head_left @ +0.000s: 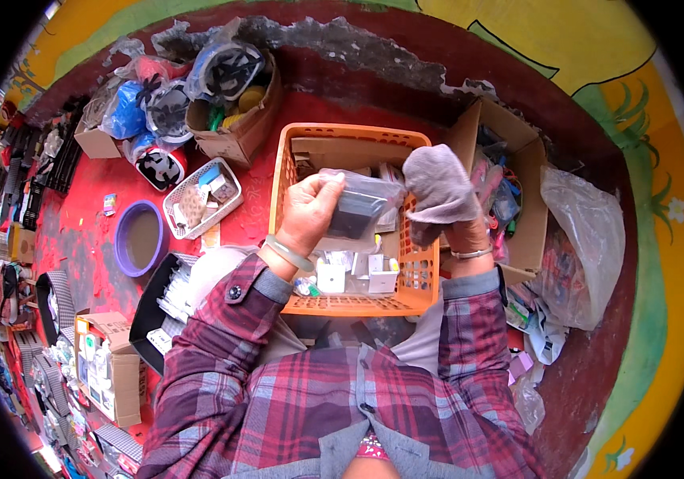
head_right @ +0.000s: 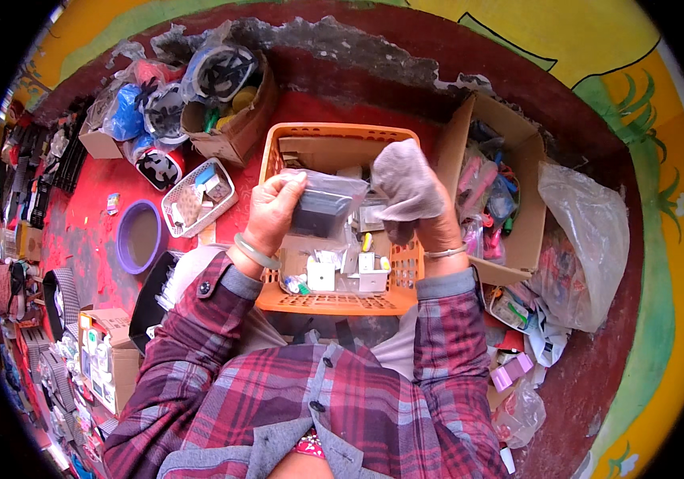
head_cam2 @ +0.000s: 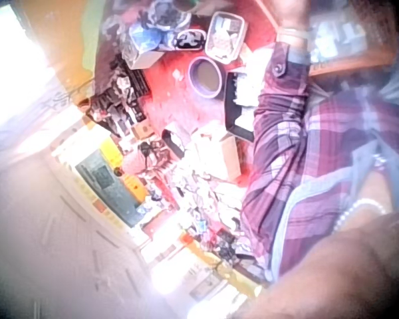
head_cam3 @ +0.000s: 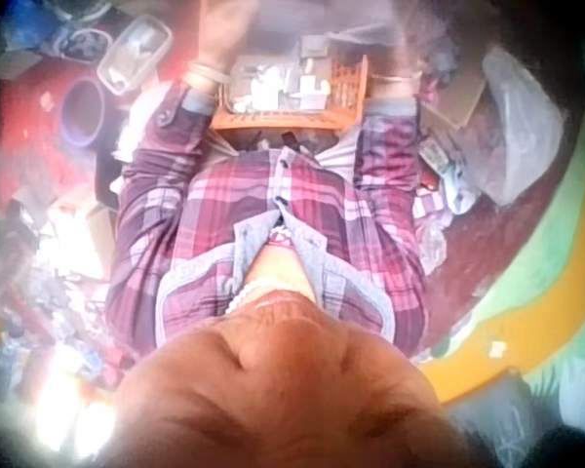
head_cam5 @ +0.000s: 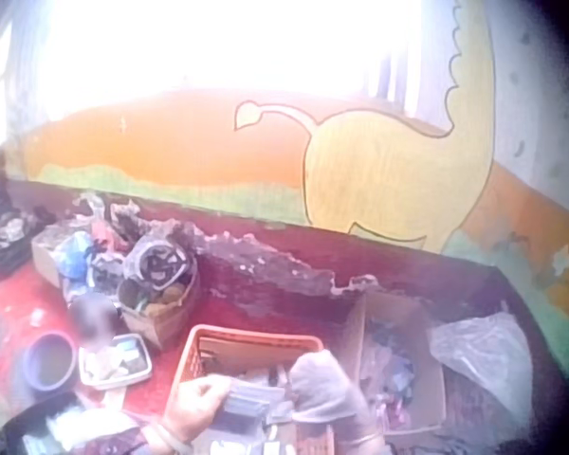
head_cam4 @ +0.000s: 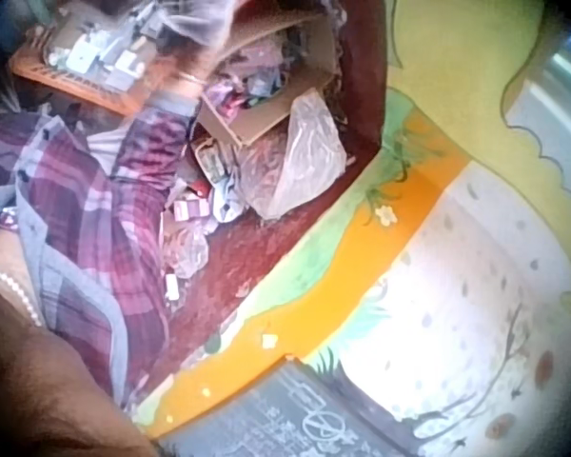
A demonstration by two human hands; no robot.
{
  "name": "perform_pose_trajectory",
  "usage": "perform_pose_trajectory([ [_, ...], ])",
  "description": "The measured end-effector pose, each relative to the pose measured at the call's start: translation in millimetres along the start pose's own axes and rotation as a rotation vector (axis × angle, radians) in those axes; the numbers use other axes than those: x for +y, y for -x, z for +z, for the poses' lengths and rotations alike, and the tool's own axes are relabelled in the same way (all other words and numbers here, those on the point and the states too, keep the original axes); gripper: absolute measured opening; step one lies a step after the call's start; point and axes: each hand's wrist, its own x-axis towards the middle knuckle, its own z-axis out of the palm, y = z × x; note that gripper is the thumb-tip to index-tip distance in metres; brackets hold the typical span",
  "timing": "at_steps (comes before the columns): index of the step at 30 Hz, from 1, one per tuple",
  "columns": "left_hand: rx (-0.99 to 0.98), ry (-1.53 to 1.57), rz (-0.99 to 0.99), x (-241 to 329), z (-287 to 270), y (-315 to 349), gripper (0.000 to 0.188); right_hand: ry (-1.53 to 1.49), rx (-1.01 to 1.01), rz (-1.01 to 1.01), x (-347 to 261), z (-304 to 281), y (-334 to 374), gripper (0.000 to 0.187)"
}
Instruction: The person picks up a small blue box from an orange crate, holds a package of heart-shaped items, and then wipes several small plastic components with a cloth.
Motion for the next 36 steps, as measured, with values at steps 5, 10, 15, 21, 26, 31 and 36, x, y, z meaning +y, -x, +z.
perform_pose_trajectory([
  [5, -0.200, -0.464, 0.310, -9, 13, 6, 0.013, 0.616, -0.088, -0.130, 36, 33, 5, 0.043],
  [10, -0.204, -0.344, 0.213, -6, 14, 8, 0.011, 1.222, -0.117, -0.576, 36, 41, 8, 0.018],
  [15, -0.168, -0.241, 0.157, -2, 17, 9, 0.014, 1.138, -0.167, -0.594, 29, 39, 8, 0.019],
  [21, -0.183, -0.118, 0.041, 4, 6, 4, 0.018, 1.182, -0.180, -0.608, 18, 39, 11, 0.023],
  [26, -0.152, -0.066, -0.018, 9, 4, 3, 0.017, 1.170, -0.175, -0.560, 17, 39, 11, 0.019],
  [31, 0.128, -0.038, -0.004, 10, -14, -8, 0.016, 1.021, 0.007, -0.476, 14, 15, 13, 0.015],
  [36, 0.257, 0.270, -0.082, 20, -33, -23, 0.014, 0.248, 0.289, -0.193, -3, -12, 15, 0.029],
])
